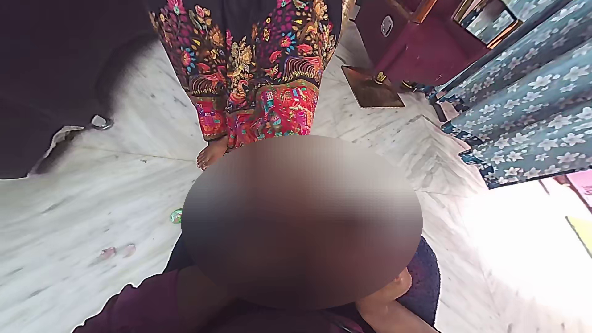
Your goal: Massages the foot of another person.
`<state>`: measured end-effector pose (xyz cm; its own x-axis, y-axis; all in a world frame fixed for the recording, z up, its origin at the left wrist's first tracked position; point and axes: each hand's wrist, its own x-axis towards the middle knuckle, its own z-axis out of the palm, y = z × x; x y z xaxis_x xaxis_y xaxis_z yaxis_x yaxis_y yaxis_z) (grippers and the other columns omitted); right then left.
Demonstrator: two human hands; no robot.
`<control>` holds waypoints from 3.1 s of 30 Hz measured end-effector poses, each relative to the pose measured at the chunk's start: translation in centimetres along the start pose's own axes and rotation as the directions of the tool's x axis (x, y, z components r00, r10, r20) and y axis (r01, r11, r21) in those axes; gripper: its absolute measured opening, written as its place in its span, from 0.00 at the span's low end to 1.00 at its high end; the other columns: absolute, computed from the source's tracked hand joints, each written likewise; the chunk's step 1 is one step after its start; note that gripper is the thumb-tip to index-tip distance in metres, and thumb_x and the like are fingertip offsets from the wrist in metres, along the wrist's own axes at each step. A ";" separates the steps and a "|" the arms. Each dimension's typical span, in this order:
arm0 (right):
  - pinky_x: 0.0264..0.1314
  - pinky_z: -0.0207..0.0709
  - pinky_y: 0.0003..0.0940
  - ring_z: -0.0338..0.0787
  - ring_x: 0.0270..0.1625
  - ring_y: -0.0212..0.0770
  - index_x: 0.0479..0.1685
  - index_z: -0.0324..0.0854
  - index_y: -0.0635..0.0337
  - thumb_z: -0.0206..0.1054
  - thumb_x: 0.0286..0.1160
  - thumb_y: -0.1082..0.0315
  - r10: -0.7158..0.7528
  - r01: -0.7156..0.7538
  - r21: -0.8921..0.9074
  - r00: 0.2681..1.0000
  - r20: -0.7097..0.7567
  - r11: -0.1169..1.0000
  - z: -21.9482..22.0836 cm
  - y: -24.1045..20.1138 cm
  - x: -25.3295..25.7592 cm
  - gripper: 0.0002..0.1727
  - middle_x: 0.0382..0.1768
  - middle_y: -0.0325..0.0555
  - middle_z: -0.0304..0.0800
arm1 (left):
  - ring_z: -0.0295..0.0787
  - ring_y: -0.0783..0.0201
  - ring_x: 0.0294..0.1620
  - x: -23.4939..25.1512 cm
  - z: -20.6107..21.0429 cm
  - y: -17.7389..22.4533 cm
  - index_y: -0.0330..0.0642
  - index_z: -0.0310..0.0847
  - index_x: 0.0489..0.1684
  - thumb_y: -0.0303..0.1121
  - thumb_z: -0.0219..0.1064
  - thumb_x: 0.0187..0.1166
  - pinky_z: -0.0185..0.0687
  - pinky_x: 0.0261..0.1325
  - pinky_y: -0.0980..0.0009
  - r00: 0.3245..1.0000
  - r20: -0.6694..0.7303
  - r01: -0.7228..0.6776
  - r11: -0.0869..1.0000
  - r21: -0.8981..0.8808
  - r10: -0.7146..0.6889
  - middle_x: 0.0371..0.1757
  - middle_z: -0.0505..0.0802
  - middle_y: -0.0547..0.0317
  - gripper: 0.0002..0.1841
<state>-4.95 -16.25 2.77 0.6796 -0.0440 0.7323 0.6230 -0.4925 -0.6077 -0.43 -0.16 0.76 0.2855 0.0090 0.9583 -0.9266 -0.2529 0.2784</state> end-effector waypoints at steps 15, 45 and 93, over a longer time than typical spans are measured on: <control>0.67 0.76 0.19 0.87 0.61 0.23 0.49 0.91 0.51 0.64 0.85 0.63 -0.111 0.111 0.004 0.994 0.015 0.994 0.3 -0.4 0.3 0.10 0.55 0.26 0.94 | 0.62 0.67 0.87 0.1 -0.1 0.1 0.58 0.84 0.45 0.47 0.72 0.78 0.48 0.91 0.55 1.000 -0.018 -0.001 1.000 0.028 0.002 0.79 0.76 0.71 0.09; 0.65 0.75 0.16 0.86 0.58 0.21 0.45 0.90 0.47 0.69 0.81 0.58 0.005 -0.017 0.173 0.998 0.070 0.985 0.3 -0.1 0.8 0.07 0.48 0.22 0.92 | 0.62 0.68 0.87 -0.2 -0.1 0.0 0.60 0.82 0.59 0.49 0.68 0.82 0.46 0.91 0.54 1.000 -0.002 0.002 1.000 0.031 -0.002 0.81 0.75 0.72 0.14; 0.72 0.74 0.20 0.85 0.65 0.24 0.54 0.90 0.53 0.58 0.89 0.61 -0.056 0.054 0.040 0.997 0.055 0.998 0.9 -0.4 0.0 0.14 0.57 0.28 0.93 | 0.60 0.68 0.88 -0.2 0.0 -0.1 0.58 0.83 0.53 0.48 0.69 0.80 0.44 0.92 0.53 1.000 -0.015 -0.001 1.000 0.009 0.001 0.83 0.74 0.73 0.11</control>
<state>-4.85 -15.31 2.76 0.6636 0.0317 0.7474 0.6741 -0.4586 -0.5791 -0.43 -0.09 0.54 0.2807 0.0233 0.9595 -0.9245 -0.2620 0.2768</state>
